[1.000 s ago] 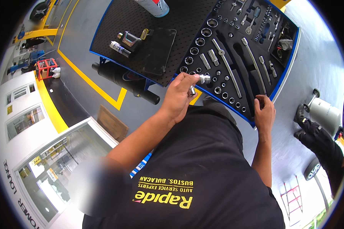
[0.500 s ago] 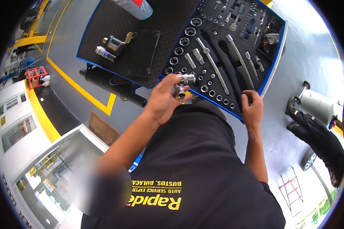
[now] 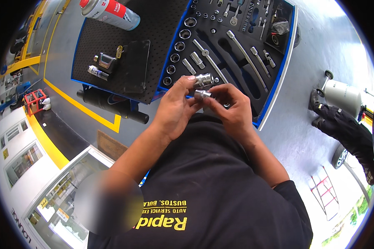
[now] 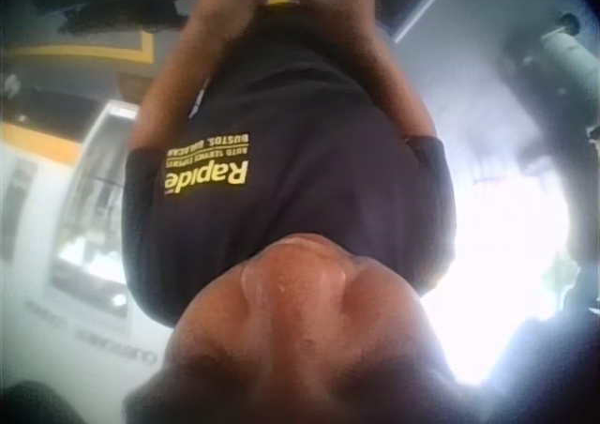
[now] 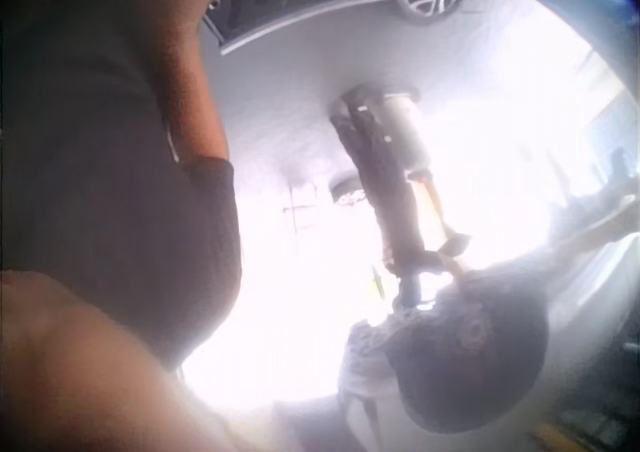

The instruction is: The person selects sockets and a ratchet from a tool chest, then sits under a lifted vehicle to loosen and tighten bolts on the suspension using a ratchet and wrench.

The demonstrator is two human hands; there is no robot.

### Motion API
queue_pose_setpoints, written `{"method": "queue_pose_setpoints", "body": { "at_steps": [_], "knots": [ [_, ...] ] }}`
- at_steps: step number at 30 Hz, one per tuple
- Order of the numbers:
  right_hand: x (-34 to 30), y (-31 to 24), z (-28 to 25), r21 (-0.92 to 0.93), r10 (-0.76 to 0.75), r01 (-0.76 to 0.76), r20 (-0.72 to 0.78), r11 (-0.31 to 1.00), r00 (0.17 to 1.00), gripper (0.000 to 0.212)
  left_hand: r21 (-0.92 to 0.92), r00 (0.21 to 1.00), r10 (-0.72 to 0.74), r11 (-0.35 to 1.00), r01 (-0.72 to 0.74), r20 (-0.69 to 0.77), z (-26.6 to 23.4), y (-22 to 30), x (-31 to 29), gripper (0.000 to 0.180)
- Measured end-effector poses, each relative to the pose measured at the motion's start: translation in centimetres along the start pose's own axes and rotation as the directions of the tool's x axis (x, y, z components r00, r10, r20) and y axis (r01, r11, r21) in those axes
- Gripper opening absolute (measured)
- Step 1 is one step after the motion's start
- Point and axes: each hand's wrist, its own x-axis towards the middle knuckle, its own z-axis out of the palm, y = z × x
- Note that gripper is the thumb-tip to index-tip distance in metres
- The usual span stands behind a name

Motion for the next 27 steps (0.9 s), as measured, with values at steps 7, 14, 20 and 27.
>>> {"method": "queue_pose_setpoints", "body": {
  "at_steps": [7, 14, 20, 27],
  "knots": [
    [0.5, 0.6, 0.1, 0.31, 0.181, -0.188, 0.052, 0.932, 0.982, 0.023, -0.034, 0.994, 0.089, 0.995, -0.092, -0.062, 0.9, -0.7, 1.7, 0.022],
    [1.2, -0.6, -0.3, 0.333, 0.288, -0.31, 0.115, 0.89, 0.951, 0.021, -0.008, 0.993, 0.078, 0.997, -0.079, -0.094, 1.8, -0.6, 2.8, 0.024],
    [1.2, -0.5, -0.5, 0.39, 0.274, -0.32, 0.17, 0.864, 0.947, 0.024, 0.018, 0.989, 0.142, 0.99, -0.141, -0.044, 1.8, -0.1, 3.0, 0.025],
    [0.8, -1.1, -0.4, 0.319, 0.193, -0.247, 0.191, 0.915, 0.962, 0.037, 0.013, 0.983, 0.178, 0.984, -0.178, -0.044, 2.0, 0.6, 3.0, 0.026]
  ]
}}
